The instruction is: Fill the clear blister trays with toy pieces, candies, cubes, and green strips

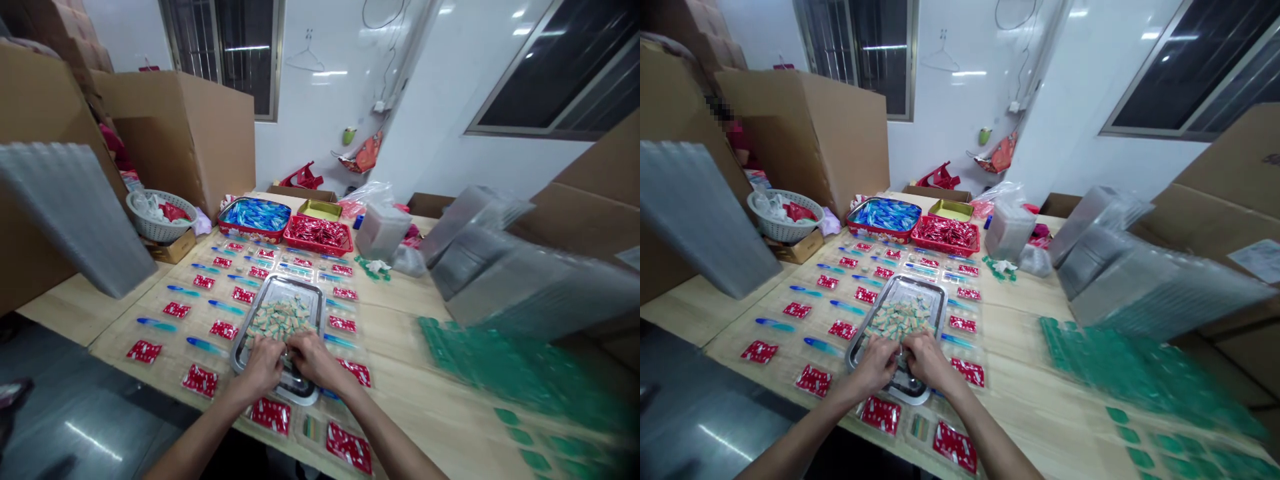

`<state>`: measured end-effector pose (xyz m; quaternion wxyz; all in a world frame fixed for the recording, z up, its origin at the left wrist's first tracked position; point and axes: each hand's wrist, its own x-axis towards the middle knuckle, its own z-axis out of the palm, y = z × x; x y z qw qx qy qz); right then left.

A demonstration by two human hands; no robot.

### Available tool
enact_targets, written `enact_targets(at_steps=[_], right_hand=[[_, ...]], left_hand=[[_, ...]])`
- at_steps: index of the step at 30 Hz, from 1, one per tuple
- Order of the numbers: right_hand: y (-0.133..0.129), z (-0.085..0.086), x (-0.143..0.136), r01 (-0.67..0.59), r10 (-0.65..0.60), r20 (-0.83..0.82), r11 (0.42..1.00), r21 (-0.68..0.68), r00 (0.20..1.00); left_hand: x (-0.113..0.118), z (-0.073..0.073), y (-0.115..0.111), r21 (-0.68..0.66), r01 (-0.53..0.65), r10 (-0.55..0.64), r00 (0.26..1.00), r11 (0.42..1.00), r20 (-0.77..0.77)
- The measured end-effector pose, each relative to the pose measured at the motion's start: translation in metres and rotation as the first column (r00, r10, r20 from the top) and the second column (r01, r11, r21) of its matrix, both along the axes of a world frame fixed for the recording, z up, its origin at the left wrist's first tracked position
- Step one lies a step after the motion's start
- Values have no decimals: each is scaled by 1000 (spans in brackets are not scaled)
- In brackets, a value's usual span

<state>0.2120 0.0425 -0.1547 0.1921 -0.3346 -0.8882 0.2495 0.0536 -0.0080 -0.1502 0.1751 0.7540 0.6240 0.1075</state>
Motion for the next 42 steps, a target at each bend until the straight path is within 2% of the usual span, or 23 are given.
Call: enact_targets(at_steps=[5,13,23,35,42], right_hand=[[0,-4,-1,-9,7,-51,999,-41,999],[-11,3,10,-6,1,-45,995,-103,999],[-20,-10,3,74,-78,-94,996,-43,993],[-30,-16,-4,128,-158,-189,979,-160,969],[-31,-20,-3,175,-208,-158,964,-199,965]], left_hand=[[1,2,0,-34,-24,24,1000,999,4],[7,13,5,-74,-12,8,998,997,-58],[7,10,6,-76,-10,3,995,997,-101],[-1,9,-1,-85,-25,24,1000,996,-9],[-1,7,-1,-73,-25,25,1000,997,-2]])
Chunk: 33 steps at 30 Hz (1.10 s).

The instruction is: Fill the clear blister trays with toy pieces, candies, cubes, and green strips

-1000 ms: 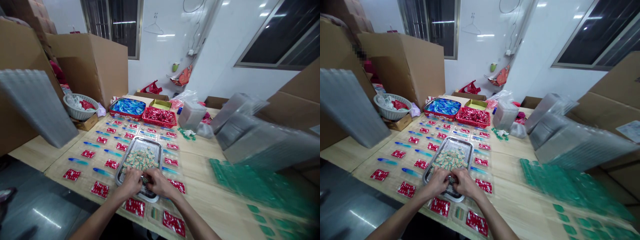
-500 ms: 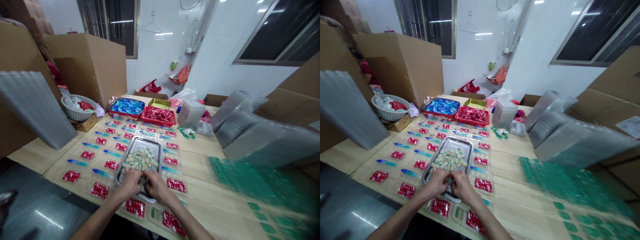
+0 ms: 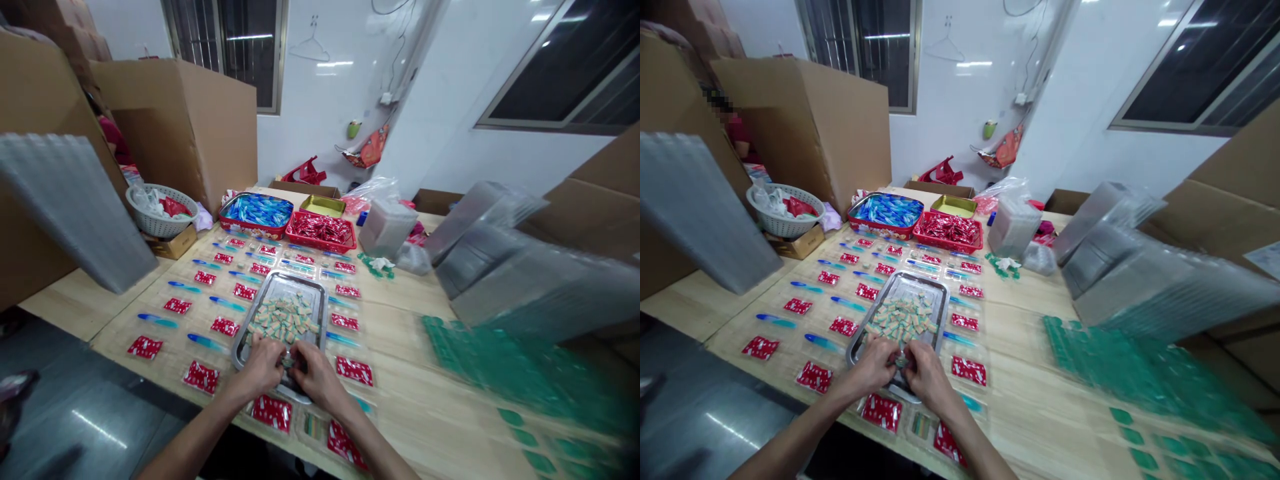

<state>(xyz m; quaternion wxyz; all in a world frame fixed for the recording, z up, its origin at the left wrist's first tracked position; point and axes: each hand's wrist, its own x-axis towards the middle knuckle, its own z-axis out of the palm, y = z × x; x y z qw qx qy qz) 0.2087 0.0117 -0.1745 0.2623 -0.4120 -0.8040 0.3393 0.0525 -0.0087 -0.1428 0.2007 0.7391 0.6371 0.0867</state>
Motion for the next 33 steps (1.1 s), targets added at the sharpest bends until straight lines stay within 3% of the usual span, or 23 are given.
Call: enact_targets(at_steps=[12,19,26,33], right_hand=[[-1,4,2,32,-32,52,999,13,998],[1,4,3,37,-39,54,999,39,998],[5,11,4,-30,24,57,994,108,998],[9,7,1,-104,88,83,972,209,993]], left_hand=[[1,6,0,-34,-9,9,1000,999,-4],[0,2,-1,-30,9,-9,1000,1000,-6],[0,5,-1,-29,17,-16,1000,999,24],[0,1,-1,-29,4,-4,1000,1000,10]])
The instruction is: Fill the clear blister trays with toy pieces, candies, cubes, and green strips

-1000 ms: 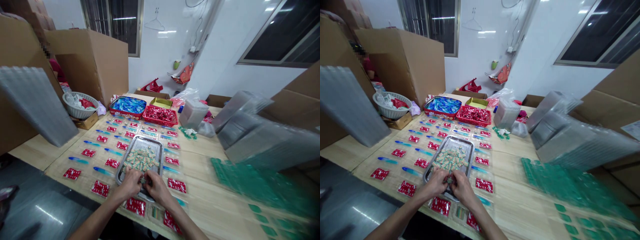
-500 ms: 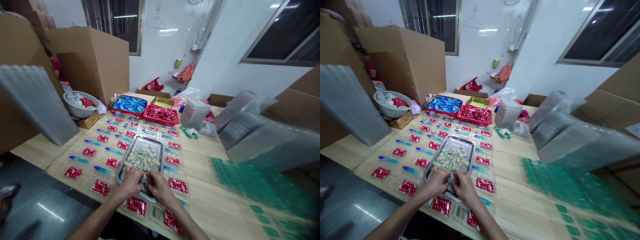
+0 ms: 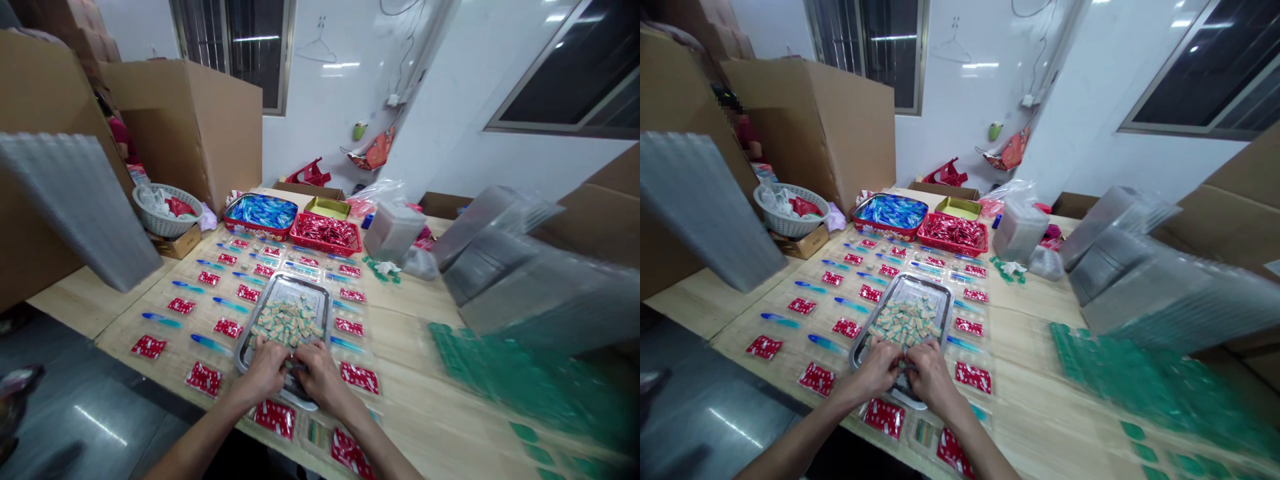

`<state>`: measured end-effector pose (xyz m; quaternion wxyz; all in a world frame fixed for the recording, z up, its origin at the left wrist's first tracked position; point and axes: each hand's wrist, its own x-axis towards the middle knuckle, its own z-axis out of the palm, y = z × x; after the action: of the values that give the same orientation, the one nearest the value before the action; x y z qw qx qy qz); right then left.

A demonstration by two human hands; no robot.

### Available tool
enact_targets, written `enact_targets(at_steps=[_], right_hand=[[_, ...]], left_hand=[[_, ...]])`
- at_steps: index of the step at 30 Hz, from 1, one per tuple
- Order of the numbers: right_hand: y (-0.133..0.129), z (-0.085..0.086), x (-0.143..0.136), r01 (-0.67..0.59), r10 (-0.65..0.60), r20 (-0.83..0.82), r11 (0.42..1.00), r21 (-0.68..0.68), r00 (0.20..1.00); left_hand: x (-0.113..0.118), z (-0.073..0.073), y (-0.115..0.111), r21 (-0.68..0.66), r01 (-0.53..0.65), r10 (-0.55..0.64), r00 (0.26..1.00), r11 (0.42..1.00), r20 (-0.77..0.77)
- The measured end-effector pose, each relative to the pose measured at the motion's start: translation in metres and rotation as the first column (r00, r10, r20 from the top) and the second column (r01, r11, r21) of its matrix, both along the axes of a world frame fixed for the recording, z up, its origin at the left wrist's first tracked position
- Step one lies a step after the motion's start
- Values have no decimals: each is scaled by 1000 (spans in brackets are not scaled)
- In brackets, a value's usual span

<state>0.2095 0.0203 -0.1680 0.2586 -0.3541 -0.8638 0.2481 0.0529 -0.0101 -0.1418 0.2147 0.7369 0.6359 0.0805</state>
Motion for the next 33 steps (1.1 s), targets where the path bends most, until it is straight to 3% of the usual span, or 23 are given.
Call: enact_targets(at_steps=[7,12,17,20,23,25,29,33], right_hand=[[5,-9,1,-69,74,-33,988,141,997],[12,0,-1,-152,155,-4,972,181,988],[29,11,-3,-162,162,-2,984,76,987],[57,23,-12,-128,121,-73,985,-113,990],[95,39,-43,-154,85,-194,912,-379,977],[120,47,-77,-168,51,-241,855,-492,969],[160,49,-158,-130,36,-187,843,-522,982],[181,40,-218,-84,57,-71,876,-475,996]], left_hand=[[1,0,0,21,-30,30,1000,999,7],[-1,2,3,35,-93,91,994,995,58],[-12,5,2,63,-188,172,965,980,199],[-23,6,-4,98,-289,245,916,952,317],[-33,-1,-13,142,-346,270,882,927,386],[-38,-12,-17,180,-321,230,889,930,395],[-47,-37,-20,210,-229,138,917,951,374],[-60,-37,-22,185,-145,68,927,972,369]])
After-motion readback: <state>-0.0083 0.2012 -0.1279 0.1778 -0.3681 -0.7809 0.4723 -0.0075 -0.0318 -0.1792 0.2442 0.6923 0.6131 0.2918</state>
